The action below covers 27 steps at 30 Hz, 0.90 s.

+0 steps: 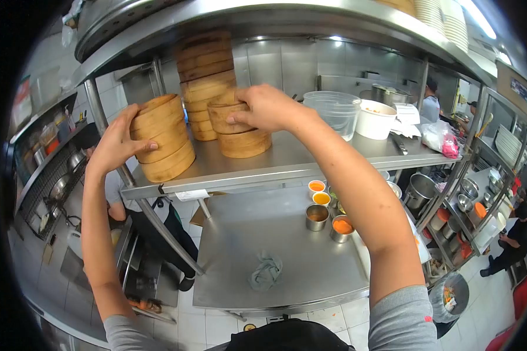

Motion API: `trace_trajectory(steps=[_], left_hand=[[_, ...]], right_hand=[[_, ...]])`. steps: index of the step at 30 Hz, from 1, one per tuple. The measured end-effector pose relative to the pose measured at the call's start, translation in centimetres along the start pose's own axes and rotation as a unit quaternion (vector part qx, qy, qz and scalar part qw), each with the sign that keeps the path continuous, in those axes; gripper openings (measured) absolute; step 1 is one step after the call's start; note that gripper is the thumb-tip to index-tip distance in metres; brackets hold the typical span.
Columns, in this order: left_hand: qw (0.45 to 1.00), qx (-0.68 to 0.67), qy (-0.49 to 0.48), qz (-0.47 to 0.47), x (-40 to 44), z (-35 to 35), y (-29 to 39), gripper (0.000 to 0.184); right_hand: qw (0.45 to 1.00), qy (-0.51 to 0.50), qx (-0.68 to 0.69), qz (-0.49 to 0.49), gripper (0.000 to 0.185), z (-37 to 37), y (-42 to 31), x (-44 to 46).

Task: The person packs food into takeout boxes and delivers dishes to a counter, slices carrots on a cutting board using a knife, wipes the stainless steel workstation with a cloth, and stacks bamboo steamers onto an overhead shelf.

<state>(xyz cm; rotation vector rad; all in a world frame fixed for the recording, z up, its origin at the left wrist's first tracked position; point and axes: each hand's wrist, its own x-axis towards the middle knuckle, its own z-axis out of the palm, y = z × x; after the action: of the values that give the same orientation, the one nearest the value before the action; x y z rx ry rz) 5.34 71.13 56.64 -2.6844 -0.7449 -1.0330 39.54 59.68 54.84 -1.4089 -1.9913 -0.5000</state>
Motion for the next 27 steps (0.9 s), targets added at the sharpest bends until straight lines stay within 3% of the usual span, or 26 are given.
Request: trace_trajectory(steps=[6, 13, 16, 18, 19, 21, 22, 23, 24, 27], left_hand=[[0.992, 0.061, 0.104, 0.032, -3.1, 1.2, 1.6, 0.08], [0.979, 0.053, 0.136, 0.139, -6.4, 0.7, 6.3, 0.062], [0.975, -0.031, 0.148, 0.163, -9.4, 1.4, 8.5, 0.057], [0.932, -0.304, 0.168, 0.105, -13.7, 5.3, 9.8, 0.057], [0.924, -0.349, 0.123, 0.1, -15.2, 7.5, 10.7, 0.059], [0.898, -0.432, 0.035, 0.076, -18.4, 11.9, 12.4, 0.062], [0.885, -0.457, -0.067, 0.051, -19.0, 14.8, 12.6, 0.048], [0.869, -0.475, -0.138, -0.018, -20.4, 18.6, 13.2, 0.047], [0.82, -0.515, -0.196, -0.154, -22.6, 23.4, 14.0, 0.047], [0.879, -0.386, -0.237, -0.146, -31.5, 38.1, 15.2, 0.056]], right_hand=[[0.995, -0.1, -0.013, 0.028, 0.047, -0.6, 0.3, 0.6], [0.995, -0.066, 0.05, 0.048, 0.049, 0.5, 2.9, -0.3], [0.994, -0.106, 0.002, 0.012, 0.053, 0.6, 3.2, 0.4], [0.998, -0.004, -0.024, -0.059, 0.055, 1.1, 3.0, -0.6], [0.996, 0.022, -0.066, -0.058, 0.051, 0.5, 2.2, -1.2], [0.996, 0.052, -0.018, -0.076, 0.047, -4.0, -1.5, -7.6], [0.995, 0.064, 0.015, -0.079, 0.045, -5.7, -2.5, -10.9], [0.993, 0.077, 0.048, -0.082, 0.044, -7.5, -3.6, -14.3], [0.994, 0.069, 0.08, -0.022, 0.04, -7.7, -3.5, -17.5], [0.967, 0.024, 0.19, 0.169, 0.027, -8.9, -3.3, -28.5]])
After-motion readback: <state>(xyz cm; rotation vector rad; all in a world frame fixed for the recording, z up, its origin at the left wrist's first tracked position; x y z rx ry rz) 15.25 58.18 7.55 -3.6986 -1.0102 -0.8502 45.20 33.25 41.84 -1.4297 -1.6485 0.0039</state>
